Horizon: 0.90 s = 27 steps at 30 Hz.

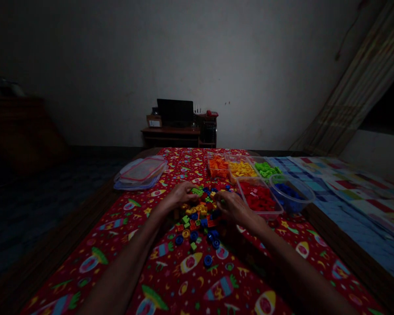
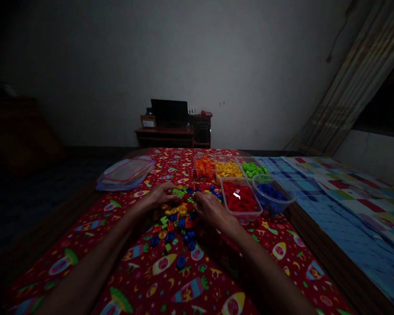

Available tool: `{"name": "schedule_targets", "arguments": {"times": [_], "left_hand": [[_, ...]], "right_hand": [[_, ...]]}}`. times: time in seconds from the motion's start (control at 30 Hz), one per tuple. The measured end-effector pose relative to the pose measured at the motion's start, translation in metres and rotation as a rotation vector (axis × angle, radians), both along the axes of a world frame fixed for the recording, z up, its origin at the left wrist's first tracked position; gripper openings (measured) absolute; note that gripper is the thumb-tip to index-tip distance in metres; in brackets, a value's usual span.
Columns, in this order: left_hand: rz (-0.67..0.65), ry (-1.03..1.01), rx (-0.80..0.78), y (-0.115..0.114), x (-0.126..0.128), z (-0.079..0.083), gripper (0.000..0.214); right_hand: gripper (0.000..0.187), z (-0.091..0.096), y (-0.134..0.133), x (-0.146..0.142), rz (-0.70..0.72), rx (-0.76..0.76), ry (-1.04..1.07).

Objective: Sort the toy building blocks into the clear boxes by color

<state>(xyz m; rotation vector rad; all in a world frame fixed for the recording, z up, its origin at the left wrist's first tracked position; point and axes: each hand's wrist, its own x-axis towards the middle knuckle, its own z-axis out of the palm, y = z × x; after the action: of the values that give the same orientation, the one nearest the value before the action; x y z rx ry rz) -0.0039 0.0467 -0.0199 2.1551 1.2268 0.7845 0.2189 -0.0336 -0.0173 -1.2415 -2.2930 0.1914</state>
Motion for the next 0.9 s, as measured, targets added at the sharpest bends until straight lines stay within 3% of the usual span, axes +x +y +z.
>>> {"name": "schedule_targets", "arguments": {"times": [0.17, 0.27, 0.37, 0.53, 0.7, 0.9], "left_hand": [[-0.028, -0.3, -0.415, -0.008, -0.013, 0.015, 0.049], [-0.024, -0.438, -0.53, -0.011, -0.017, 0.014, 0.056], [-0.011, -0.563, -0.555, -0.01, -0.02, 0.008, 0.052], [0.065, -0.623, -0.595, -0.005, -0.022, -0.003, 0.05], [0.102, -0.673, -0.6, -0.002, -0.022, -0.008, 0.053], [0.139, -0.575, -0.482, -0.009, -0.018, 0.002, 0.056]], "right_hand": [[0.027, 0.027, 0.033, -0.019, -0.07, -0.084, -0.041], [0.035, 0.039, 0.062, -0.036, -0.08, -0.14, -0.147], [0.033, 0.041, 0.087, -0.051, -0.027, -0.205, -0.277], [0.022, 0.023, 0.108, -0.064, 0.025, -0.282, -0.404], [0.023, 0.015, 0.108, -0.063, 0.003, -0.264, -0.453], [0.021, 0.023, 0.093, -0.054, 0.029, -0.195, -0.459]]}}
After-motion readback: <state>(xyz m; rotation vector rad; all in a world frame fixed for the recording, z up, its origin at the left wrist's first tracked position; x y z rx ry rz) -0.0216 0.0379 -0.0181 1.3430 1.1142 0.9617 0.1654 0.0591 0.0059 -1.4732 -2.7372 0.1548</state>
